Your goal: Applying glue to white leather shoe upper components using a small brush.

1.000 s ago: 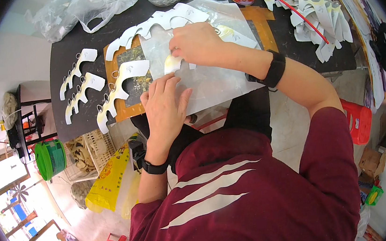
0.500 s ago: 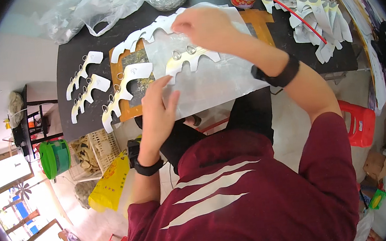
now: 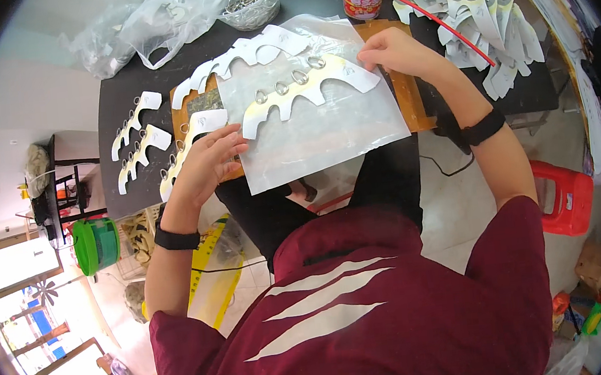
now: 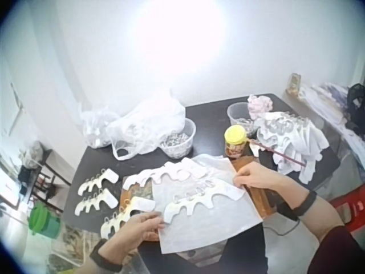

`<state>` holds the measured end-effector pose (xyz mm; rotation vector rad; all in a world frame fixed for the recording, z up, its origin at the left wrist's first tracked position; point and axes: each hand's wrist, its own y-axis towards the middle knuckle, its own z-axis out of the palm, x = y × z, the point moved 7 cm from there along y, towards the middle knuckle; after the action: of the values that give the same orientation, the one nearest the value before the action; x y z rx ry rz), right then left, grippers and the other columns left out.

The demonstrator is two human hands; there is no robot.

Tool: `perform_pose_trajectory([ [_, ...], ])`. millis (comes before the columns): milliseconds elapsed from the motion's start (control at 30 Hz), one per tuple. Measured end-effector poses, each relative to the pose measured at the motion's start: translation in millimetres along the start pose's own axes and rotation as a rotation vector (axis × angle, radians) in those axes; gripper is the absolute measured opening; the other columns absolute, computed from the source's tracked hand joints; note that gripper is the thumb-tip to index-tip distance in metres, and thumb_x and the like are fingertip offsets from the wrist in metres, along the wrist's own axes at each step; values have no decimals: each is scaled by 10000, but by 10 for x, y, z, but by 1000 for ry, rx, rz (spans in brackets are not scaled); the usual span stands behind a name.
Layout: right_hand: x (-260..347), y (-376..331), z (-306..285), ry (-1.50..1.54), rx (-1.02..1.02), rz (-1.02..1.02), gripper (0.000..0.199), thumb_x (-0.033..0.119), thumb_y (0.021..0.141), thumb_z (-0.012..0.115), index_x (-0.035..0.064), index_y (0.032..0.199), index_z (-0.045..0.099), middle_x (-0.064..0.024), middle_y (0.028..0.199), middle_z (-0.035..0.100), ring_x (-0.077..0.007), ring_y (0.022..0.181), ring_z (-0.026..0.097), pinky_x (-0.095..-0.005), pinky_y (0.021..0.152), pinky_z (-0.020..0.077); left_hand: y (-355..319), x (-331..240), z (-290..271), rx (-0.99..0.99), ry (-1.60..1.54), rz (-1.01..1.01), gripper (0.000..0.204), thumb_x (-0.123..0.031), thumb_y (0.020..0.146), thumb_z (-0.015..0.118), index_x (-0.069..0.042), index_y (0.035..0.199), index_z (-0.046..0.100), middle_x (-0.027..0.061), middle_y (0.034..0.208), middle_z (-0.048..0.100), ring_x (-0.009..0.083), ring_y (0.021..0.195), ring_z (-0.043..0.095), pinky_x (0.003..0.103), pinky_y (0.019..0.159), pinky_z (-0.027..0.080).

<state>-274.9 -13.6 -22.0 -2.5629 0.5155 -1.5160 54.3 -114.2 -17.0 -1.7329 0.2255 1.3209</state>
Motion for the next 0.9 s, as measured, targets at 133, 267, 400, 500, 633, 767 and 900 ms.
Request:
perform_pose_trajectory([
  [133,-27,62,44,37,57,-27,219,174,835,646,-22,920,695,-39,803,673,-92,722,581,-244,648,460,84,-55,67,-11,42,22,484,-269,907,613,41,1270,539,58,1083,595,107,947,544,253,736,436],
  [267,-2,46,45,23,11,-104,197,139,827,654,-31,921,685,-41,806,665,-96,747,593,-246,677,473,201,-82,120,-30,70,36,360,-210,893,604,6,1182,619,14,955,608,80,855,538,238,657,429],
  [400,192,-44,48,-107,-104,-217,155,116,843,639,-21,910,663,-30,806,645,-81,711,556,-236,651,454,280,-96,147,-29,34,86,327,-142,874,587,1,1165,624,-13,876,587,62,797,524,219,616,419],
  [500,441,-196,32,-254,-236,-297,127,113,825,644,17,905,664,-23,772,623,-99,665,521,-255,615,431,295,-123,139,-28,2,159,363,-112,869,573,-7,1215,599,-19,870,576,55,783,515,212,619,423],
  [633,559,-285,4,-350,-358,-408,101,112,805,654,61,891,662,-14,741,584,-132,619,471,-283,569,393,260,-196,158,-46,-3,186,425,-95,874,560,-29,1294,551,-16,893,580,59,783,511,217,632,435],
  [767,652,-335,17,-406,-389,-474,92,108,811,651,67,892,657,-19,762,585,-145,627,483,-289,569,394,258,-203,143,-57,-3,190,455,-92,879,556,-44,1330,527,-13,906,580,64,790,512,220,642,440],
  [900,715,-390,5,-424,-425,-502,92,97,815,643,61,900,648,-33,783,591,-157,644,525,-287,585,412,229,-234,125,-68,6,211,463,-95,884,558,-53,1343,518,-12,923,578,68,803,510,221,649,442],
])
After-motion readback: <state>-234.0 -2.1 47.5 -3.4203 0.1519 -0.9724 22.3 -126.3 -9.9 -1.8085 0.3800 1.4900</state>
